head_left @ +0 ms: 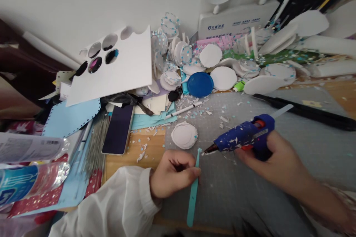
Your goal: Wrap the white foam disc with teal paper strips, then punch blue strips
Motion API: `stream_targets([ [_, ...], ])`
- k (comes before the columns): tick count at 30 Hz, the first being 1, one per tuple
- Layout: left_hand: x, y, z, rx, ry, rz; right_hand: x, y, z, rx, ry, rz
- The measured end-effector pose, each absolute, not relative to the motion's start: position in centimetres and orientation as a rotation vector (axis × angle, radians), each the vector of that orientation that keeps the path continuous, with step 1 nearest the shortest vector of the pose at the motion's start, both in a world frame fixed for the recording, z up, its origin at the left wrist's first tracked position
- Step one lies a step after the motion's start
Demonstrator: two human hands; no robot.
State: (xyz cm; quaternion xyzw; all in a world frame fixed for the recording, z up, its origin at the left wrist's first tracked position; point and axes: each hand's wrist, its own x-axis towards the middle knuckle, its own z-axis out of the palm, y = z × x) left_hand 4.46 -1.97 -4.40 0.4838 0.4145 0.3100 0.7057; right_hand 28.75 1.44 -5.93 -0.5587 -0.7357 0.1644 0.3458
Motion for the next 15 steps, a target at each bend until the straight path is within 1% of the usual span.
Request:
stream_targets([
  [8, 4.40, -2.21, -4.93, 1.216, 0.906, 0.597, 28.62, 1.14, -5.94, -1.466, -1.904, 0.299],
  [15, 4.31, -2.23, -4.89, 1.192, 0.920, 0.602, 29.21, 1.23, -6.18, -1.403, -1.941, 0.195],
])
